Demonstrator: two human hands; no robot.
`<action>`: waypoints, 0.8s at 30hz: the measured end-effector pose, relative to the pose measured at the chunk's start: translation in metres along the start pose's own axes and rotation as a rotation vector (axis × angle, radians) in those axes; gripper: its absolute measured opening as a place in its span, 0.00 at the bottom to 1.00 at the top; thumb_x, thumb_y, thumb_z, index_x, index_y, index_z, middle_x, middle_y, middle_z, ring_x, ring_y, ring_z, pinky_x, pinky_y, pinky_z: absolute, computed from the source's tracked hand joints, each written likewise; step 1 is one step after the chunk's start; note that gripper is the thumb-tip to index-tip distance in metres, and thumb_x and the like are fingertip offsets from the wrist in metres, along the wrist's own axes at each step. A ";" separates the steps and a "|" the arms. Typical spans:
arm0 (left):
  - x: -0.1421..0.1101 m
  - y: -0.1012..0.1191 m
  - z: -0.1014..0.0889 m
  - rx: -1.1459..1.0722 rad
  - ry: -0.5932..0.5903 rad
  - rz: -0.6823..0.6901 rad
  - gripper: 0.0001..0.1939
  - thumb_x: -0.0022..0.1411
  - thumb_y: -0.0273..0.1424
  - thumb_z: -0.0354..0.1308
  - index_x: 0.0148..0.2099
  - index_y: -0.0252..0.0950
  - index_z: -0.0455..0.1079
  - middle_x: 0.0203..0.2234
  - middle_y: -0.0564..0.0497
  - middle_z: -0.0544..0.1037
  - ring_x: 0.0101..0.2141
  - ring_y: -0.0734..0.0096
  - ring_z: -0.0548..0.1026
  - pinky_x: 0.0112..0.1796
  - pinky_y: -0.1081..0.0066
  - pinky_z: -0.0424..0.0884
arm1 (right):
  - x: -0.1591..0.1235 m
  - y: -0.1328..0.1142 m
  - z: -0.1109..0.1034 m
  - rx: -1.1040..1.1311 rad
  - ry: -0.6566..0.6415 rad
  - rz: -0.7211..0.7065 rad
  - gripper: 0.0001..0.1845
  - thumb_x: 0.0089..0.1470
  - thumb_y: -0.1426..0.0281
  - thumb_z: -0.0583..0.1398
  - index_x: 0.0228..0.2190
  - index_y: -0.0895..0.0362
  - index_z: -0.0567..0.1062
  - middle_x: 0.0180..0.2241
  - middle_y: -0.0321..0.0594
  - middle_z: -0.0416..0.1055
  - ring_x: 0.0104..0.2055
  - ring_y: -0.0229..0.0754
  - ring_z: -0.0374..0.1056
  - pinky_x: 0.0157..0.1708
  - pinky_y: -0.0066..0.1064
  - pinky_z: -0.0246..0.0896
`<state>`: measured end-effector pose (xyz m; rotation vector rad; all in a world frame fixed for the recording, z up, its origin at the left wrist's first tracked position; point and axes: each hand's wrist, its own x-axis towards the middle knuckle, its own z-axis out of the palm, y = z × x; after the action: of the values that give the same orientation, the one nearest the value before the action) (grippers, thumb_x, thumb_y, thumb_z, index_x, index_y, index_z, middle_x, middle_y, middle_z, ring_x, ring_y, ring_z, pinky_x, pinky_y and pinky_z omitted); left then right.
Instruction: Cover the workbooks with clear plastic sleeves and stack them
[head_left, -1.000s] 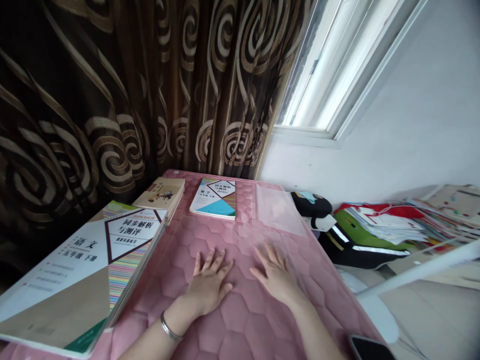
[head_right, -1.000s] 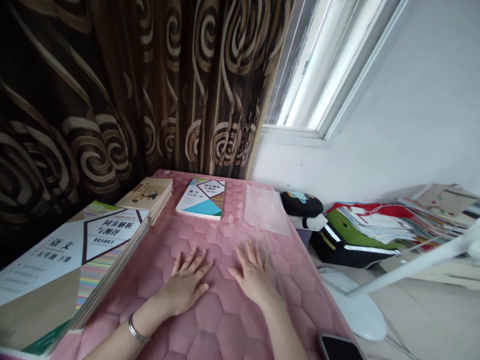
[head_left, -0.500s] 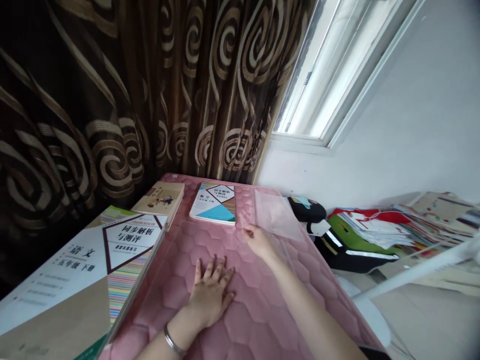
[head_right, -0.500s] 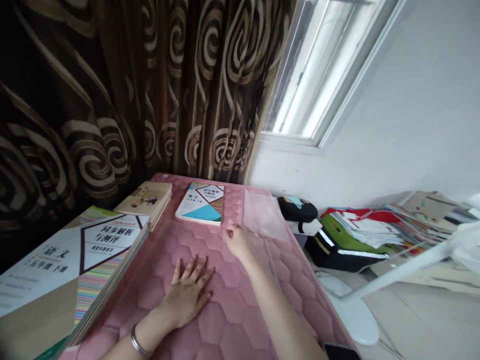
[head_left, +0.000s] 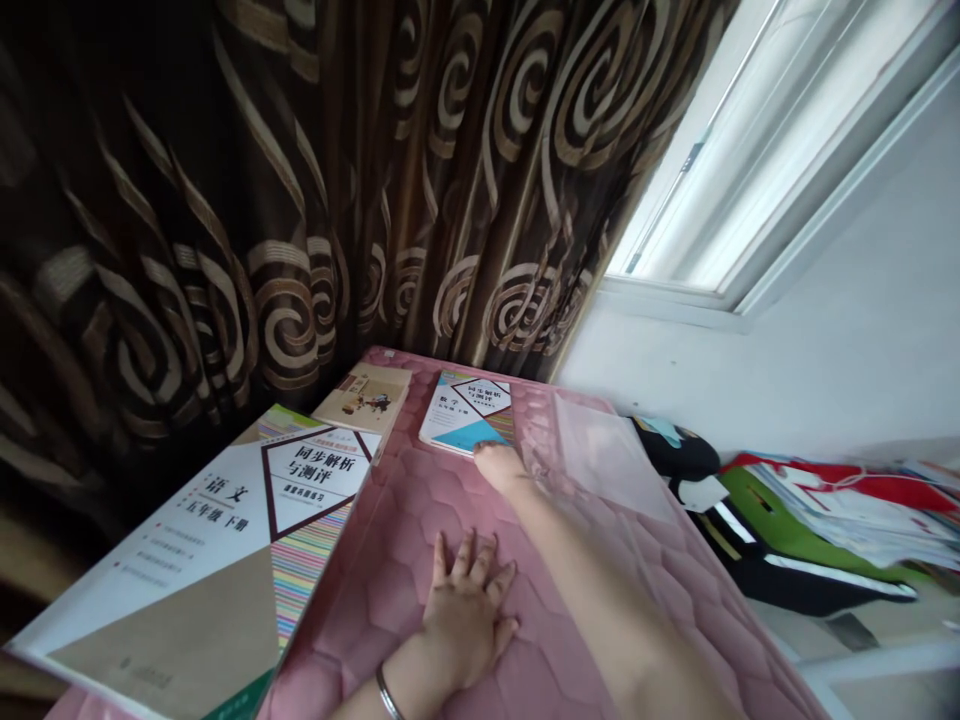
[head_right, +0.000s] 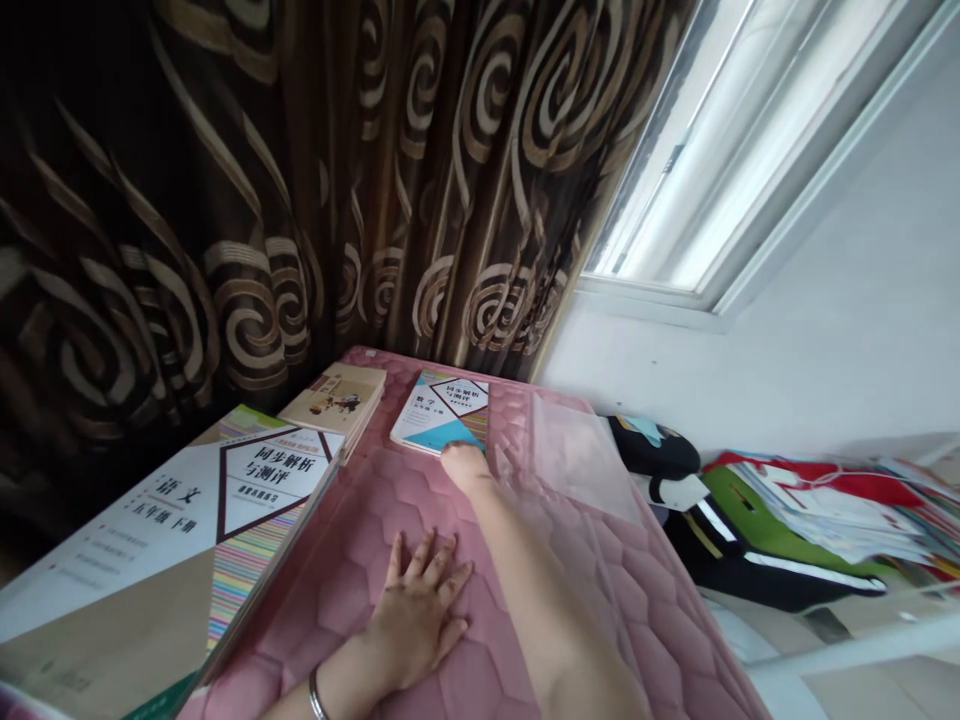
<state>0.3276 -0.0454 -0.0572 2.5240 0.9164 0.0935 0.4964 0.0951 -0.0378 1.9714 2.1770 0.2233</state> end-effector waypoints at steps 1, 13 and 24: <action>0.000 0.000 -0.001 -0.004 -0.001 -0.002 0.32 0.67 0.50 0.34 0.69 0.46 0.46 0.68 0.48 0.41 0.66 0.51 0.33 0.59 0.35 0.27 | 0.000 0.000 0.001 -0.023 0.009 -0.012 0.18 0.56 0.81 0.50 0.44 0.69 0.74 0.43 0.66 0.73 0.45 0.53 0.73 0.41 0.39 0.68; 0.000 -0.001 0.002 -0.020 0.009 -0.004 0.32 0.67 0.50 0.35 0.68 0.47 0.47 0.68 0.48 0.43 0.66 0.52 0.33 0.59 0.36 0.26 | -0.033 -0.005 -0.018 -0.072 0.079 -0.309 0.14 0.57 0.77 0.52 0.39 0.63 0.76 0.39 0.54 0.76 0.44 0.48 0.72 0.44 0.35 0.63; 0.001 -0.002 0.002 0.020 -0.001 -0.003 0.32 0.66 0.52 0.36 0.69 0.48 0.45 0.68 0.49 0.40 0.66 0.50 0.32 0.59 0.35 0.27 | -0.064 0.037 0.002 0.711 0.007 0.560 0.16 0.58 0.61 0.55 0.34 0.62 0.75 0.28 0.50 0.77 0.33 0.48 0.75 0.33 0.34 0.66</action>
<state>0.3275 -0.0447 -0.0602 2.5408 0.9258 0.0821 0.5382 0.0355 -0.0284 2.9244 1.7857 -0.5488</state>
